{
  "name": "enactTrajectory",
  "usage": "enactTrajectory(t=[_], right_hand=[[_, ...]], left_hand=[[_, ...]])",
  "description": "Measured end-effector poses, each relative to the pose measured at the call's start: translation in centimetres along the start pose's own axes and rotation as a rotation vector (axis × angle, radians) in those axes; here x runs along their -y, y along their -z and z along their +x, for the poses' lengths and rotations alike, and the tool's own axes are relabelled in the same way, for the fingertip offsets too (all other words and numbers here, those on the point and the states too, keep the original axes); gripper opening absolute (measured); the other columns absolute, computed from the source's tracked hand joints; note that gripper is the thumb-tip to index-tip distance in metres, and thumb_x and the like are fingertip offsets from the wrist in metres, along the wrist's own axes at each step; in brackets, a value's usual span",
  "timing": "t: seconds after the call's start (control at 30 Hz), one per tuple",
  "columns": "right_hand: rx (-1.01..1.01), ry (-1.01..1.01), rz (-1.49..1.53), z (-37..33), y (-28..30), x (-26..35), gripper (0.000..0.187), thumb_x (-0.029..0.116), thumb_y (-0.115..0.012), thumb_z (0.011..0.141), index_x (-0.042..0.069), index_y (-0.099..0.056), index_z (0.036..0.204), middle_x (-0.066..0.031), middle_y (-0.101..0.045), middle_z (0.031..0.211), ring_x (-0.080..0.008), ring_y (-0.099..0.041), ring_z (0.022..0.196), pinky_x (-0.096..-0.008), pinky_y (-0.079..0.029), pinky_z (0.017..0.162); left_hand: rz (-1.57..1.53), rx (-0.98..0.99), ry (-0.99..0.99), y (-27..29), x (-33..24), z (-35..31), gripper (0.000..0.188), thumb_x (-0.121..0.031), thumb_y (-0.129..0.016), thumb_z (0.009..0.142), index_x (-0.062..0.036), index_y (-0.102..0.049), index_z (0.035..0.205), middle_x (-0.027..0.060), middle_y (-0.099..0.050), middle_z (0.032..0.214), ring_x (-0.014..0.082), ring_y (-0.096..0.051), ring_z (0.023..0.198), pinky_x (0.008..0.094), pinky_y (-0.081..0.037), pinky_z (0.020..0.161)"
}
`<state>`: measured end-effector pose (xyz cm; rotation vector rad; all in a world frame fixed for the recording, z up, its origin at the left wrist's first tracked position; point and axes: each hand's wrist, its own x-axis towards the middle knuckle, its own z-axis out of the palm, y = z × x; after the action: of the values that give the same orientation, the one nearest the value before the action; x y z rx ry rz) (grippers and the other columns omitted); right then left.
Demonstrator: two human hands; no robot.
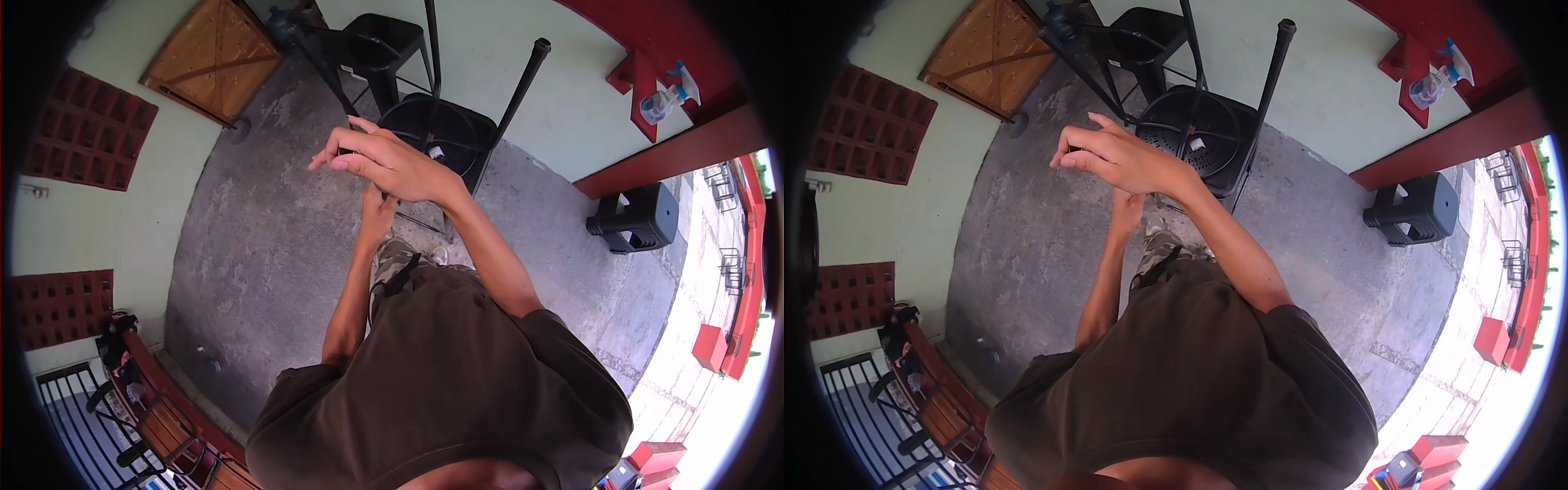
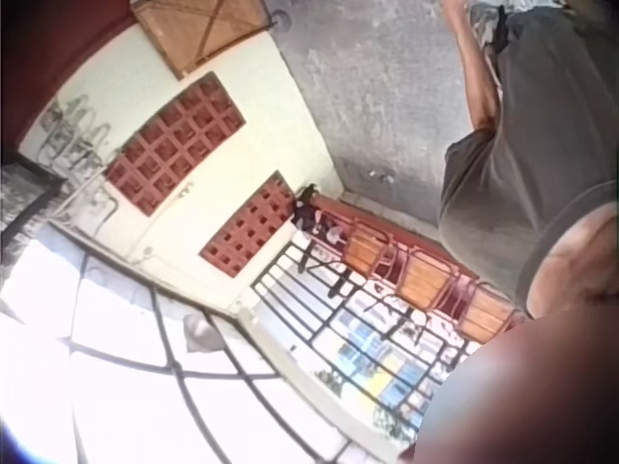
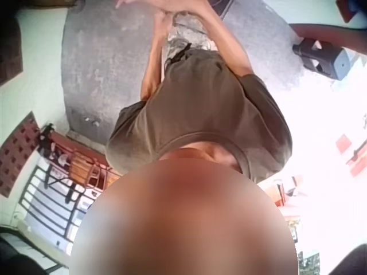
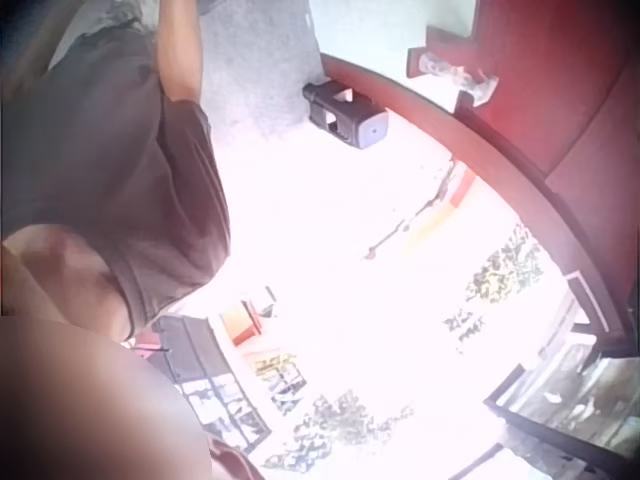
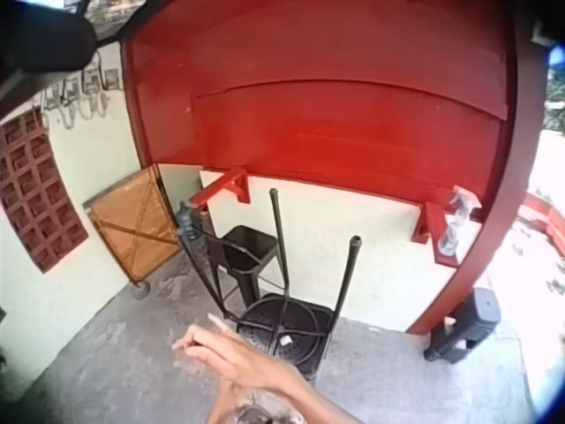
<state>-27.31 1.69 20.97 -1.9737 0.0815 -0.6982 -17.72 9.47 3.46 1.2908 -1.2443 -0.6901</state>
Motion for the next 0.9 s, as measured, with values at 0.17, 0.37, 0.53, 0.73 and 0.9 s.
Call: enactTrajectory(t=[0.17,0.37,0.53,0.73,0.9], right_hand=[[0.011,-0.003,-0.028,0.4,-0.7,0.2,0.022,0.026,-0.042,0.097,0.007,-0.054,0.094,-0.0061,-0.066,0.116,-0.0261,-0.054,0.12,-0.0555,-0.008,0.113],[-0.061,0.074,-0.128,0.4,-1.7,0.1,0.021,0.024,-0.044,0.096,0.007,-0.056,0.094,-0.0055,-0.064,0.118,-0.0259,-0.047,0.128,-0.0531,-0.011,0.113],[-0.041,0.076,-0.021,-0.2,-0.2,-0.9,0.026,0.028,-0.044,0.097,0.006,-0.058,0.1,-0.0066,-0.066,0.102,-0.0229,-0.062,0.102,-0.0444,-0.033,0.102],[-0.019,-0.148,0.512,0.1,-2.2,0.9,0.023,0.024,-0.051,0.095,0.003,-0.052,0.089,-0.0011,-0.051,0.074,-0.0101,-0.051,0.07,-0.0247,-0.042,0.065],[0.001,-0.156,0.543,-0.6,-1.1,-1.1,0.023,0.025,-0.05,0.096,0.003,-0.05,0.087,0.002,-0.045,0.069,-0.0063,-0.04,0.064,-0.0219,-0.034,0.059]], left_hand=[[-0.22,-0.157,-0.094,2.7,-9.7,2.1,0.017,-0.005,-0.053,0.093,0.0044,-0.054,0.107,0.0061,-0.058,0.096,0.0142,-0.056,0.09,0.0275,-0.045,0.076],[-0.139,-0.26,-0.282,1.5,-5.8,1.8,0.024,-0.014,-0.05,0.096,0.0043,-0.053,0.112,0.0079,-0.058,0.103,0.014,-0.055,0.094,0.0286,-0.044,0.08],[-0.21,-0.284,-0.286,-3.0,-2.3,0.6,0.035,-0.024,-0.048,0.098,0.0043,-0.051,0.119,0.0089,-0.058,0.107,0.0146,-0.054,0.1,0.0297,-0.044,0.083],[-0.076,-0.095,0.096,-3.3,12.9,-3.8,0.04,-0.027,-0.053,0.097,0.0012,-0.049,0.125,0.0083,-0.059,0.113,0.0151,-0.054,0.105,0.0304,-0.042,0.09],[-0.14,-0.044,0.144,-3.8,10.6,-2.8,0.025,-0.015,-0.059,0.093,-0.0014,-0.054,0.113,0.0045,-0.062,0.097,0.014,-0.054,0.09,0.0295,-0.044,0.082]])
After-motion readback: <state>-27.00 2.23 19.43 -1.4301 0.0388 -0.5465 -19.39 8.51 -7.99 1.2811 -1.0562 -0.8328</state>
